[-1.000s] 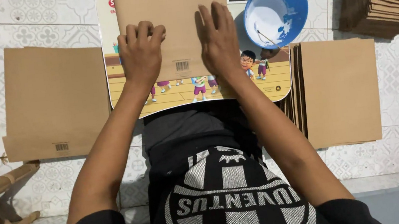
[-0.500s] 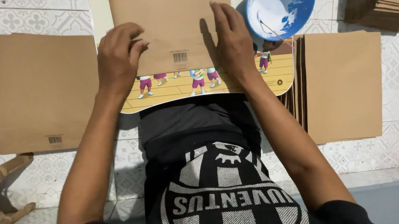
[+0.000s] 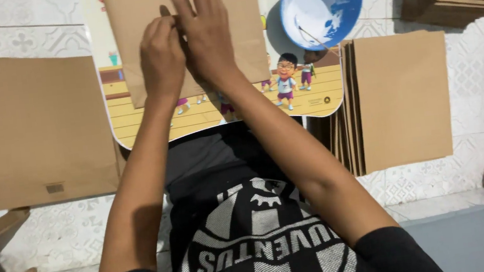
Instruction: Applying glue to the bottom flaps of brown paper bags and folding them to complete the assembly.
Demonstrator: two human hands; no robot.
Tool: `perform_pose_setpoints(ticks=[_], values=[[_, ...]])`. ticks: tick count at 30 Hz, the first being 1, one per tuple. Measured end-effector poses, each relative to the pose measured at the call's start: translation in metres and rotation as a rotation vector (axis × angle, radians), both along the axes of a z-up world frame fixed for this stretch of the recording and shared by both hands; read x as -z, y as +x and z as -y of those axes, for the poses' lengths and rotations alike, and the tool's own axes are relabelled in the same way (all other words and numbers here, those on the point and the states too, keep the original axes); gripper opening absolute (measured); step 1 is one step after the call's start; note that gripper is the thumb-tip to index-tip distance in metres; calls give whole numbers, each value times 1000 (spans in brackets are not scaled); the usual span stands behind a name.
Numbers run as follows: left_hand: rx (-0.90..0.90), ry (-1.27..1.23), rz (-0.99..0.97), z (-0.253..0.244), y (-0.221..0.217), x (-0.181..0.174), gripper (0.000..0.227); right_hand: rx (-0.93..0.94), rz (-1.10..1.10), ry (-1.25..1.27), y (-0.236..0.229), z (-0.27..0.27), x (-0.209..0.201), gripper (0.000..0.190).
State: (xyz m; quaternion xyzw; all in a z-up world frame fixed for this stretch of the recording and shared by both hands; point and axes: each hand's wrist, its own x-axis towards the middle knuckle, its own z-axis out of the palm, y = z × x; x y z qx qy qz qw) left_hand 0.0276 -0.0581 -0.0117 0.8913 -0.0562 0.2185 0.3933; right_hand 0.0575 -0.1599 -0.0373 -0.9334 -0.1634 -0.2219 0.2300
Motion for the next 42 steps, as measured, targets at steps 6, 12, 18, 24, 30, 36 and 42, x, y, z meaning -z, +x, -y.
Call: perform_pose_setpoints(ticks=[6, 12, 18, 24, 30, 36, 42], values=[[22, 85, 77, -3, -4, 5, 14, -3, -10, -80, -2, 20, 6, 75], [10, 41, 115, -9, -3, 6, 23, 9, -8, -155, -3, 60, 7, 81], [20, 24, 100, -10, -4, 3, 15, -55, 30, -109, -3, 86, 11, 74], [29, 29, 82, -7, -4, 3, 10, -95, 46, -79, -17, 95, -5, 74], [69, -98, 13, -2, -16, -21, 19, -54, 112, 92, -19, 105, 7, 56], [181, 426, 21, -11, -72, -37, 36, -146, 22, -183, -76, 119, -14, 51], [203, 505, 45, -26, -109, 15, 50, -244, 61, -175, -95, 122, 7, 38]])
